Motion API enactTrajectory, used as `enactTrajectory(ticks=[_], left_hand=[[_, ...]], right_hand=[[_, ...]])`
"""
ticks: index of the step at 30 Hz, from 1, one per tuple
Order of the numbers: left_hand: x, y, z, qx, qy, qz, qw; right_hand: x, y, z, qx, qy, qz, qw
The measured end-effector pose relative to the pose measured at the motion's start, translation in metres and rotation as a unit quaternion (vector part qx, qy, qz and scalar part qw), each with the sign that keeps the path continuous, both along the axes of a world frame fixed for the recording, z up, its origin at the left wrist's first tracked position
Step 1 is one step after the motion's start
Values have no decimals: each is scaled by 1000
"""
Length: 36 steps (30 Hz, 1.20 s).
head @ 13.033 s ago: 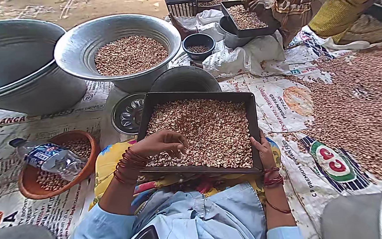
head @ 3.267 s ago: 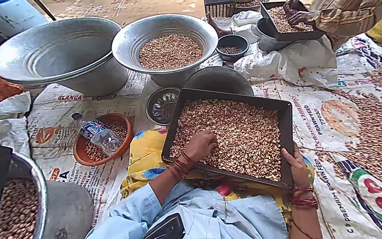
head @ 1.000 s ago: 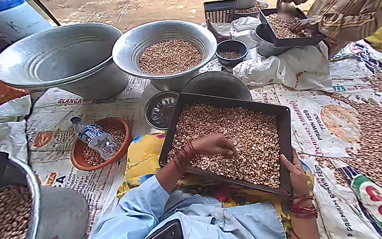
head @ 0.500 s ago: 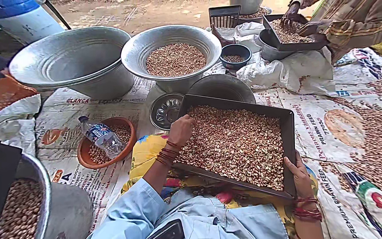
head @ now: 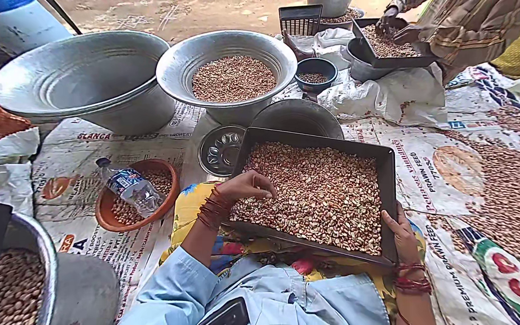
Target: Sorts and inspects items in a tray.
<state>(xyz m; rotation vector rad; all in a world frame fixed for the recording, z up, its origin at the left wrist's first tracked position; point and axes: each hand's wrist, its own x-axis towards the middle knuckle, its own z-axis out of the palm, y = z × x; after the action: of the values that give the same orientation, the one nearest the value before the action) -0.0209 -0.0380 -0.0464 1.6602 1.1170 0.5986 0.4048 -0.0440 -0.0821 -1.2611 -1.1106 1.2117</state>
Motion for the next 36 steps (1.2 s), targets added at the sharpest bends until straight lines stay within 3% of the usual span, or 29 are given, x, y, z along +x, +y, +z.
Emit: enactTrajectory(ticks=[1, 2, 5, 7, 11, 17, 21, 24, 29, 32, 36], left_hand=[[5, -3, 3, -39, -76, -66, 994], [15, -6, 7, -45, -89, -84, 991], [67, -17, 17, 47, 85, -1, 995], [107, -26, 13, 115, 130, 9, 985], [149, -29, 6, 75, 232, -48, 969], [80, 7, 2, -15, 357, 169, 919], [31, -5, 7, 62, 330, 287, 897], [17, -19, 17, 49, 354, 295, 886], [52, -24, 22, -138, 472, 181, 852], [94, -23, 4, -125, 421, 145, 886], [125, -21, -5, 17, 148, 118, 982]], right_hand=[[1, 0, 0, 1, -1, 1, 1000], [1, 1, -1, -1, -3, 0, 1000], [0, 2, 0, -7, 2, -4, 1000], [-1, 2, 0, -6, 3, -5, 1000], [0, 1, 0, -4, 2, -5, 1000], [0, 1, 0, -3, 4, -1, 1000], [0, 1, 0, -7, 6, 1, 1000], [0, 1, 1, -8, 2, 1, 1000], [2, 2, -1, 1, -5, 6, 1000], [1, 1, 0, 1, -8, 7, 1000], [0, 0, 0, 3, -14, 6, 1000]])
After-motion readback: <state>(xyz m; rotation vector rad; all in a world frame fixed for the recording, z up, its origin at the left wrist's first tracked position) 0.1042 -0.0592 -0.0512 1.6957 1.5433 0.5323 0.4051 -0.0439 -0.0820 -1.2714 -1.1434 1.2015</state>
